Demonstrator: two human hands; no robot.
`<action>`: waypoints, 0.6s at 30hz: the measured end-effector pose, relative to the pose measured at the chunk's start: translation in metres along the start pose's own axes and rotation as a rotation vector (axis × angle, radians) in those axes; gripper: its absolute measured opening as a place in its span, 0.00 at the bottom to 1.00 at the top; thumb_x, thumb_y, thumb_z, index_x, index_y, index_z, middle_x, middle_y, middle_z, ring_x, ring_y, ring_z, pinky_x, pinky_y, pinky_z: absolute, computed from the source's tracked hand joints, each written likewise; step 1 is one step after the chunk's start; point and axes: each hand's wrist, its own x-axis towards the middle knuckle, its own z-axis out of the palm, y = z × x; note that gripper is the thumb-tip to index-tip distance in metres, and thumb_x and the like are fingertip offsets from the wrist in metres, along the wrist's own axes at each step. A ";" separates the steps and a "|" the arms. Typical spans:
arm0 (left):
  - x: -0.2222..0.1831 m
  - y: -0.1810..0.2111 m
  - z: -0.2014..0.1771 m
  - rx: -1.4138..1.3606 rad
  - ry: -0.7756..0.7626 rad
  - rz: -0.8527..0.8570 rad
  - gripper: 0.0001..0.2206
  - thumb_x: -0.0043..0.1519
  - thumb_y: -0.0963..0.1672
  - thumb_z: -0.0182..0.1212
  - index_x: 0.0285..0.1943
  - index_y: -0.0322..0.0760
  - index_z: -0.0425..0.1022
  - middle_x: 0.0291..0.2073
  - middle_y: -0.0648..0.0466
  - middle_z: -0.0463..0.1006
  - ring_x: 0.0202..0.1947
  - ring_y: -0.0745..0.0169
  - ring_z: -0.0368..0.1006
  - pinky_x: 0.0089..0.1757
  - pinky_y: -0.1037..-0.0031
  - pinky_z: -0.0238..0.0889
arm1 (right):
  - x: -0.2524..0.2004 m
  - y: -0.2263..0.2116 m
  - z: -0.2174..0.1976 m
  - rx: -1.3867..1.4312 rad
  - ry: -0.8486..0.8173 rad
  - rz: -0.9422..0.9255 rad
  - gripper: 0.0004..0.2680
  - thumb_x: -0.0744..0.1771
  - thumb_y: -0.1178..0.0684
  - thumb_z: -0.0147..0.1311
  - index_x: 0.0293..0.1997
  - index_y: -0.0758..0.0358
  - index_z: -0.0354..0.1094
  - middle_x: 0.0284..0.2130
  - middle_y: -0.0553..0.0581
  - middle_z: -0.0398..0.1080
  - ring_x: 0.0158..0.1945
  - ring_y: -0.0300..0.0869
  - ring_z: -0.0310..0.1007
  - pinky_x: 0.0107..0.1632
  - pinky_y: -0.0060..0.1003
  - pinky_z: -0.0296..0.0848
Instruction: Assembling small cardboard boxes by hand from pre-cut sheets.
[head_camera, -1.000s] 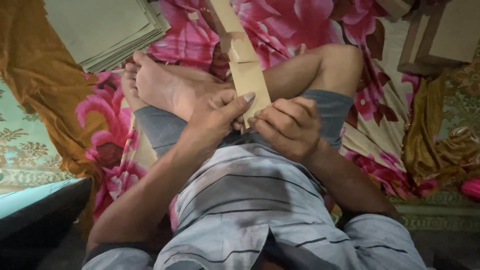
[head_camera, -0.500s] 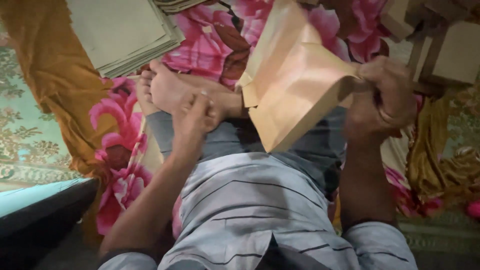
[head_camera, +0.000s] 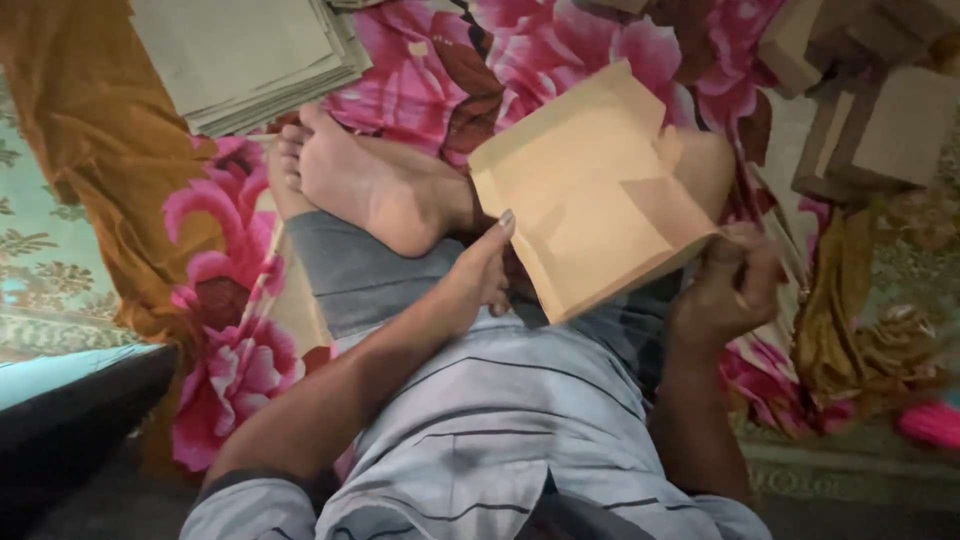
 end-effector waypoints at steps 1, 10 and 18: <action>0.002 0.000 0.001 -0.003 -0.007 -0.008 0.34 0.56 0.65 0.39 0.62 0.50 0.70 0.37 0.54 0.80 0.28 0.57 0.75 0.17 0.79 0.44 | -0.006 0.009 -0.004 -0.011 -0.001 0.001 0.07 0.74 0.62 0.54 0.39 0.72 0.66 0.34 0.59 0.69 0.38 0.46 0.66 0.45 0.44 0.68; 0.043 -0.045 -0.029 0.064 0.094 0.027 0.32 0.56 0.59 0.68 0.62 0.41 0.71 0.36 0.51 0.70 0.29 0.53 0.68 0.18 0.71 0.59 | -0.031 0.023 -0.019 -0.188 -0.081 -0.127 0.03 0.68 0.70 0.59 0.44 0.76 0.73 0.37 0.67 0.73 0.40 0.54 0.75 0.46 0.47 0.73; 0.014 -0.020 -0.009 0.034 0.139 0.041 0.29 0.57 0.60 0.61 0.60 0.42 0.72 0.37 0.53 0.68 0.31 0.59 0.67 0.20 0.77 0.56 | -0.027 0.015 -0.012 -0.177 -0.179 -0.246 0.04 0.71 0.63 0.55 0.40 0.76 0.70 0.33 0.66 0.72 0.38 0.59 0.74 0.46 0.49 0.74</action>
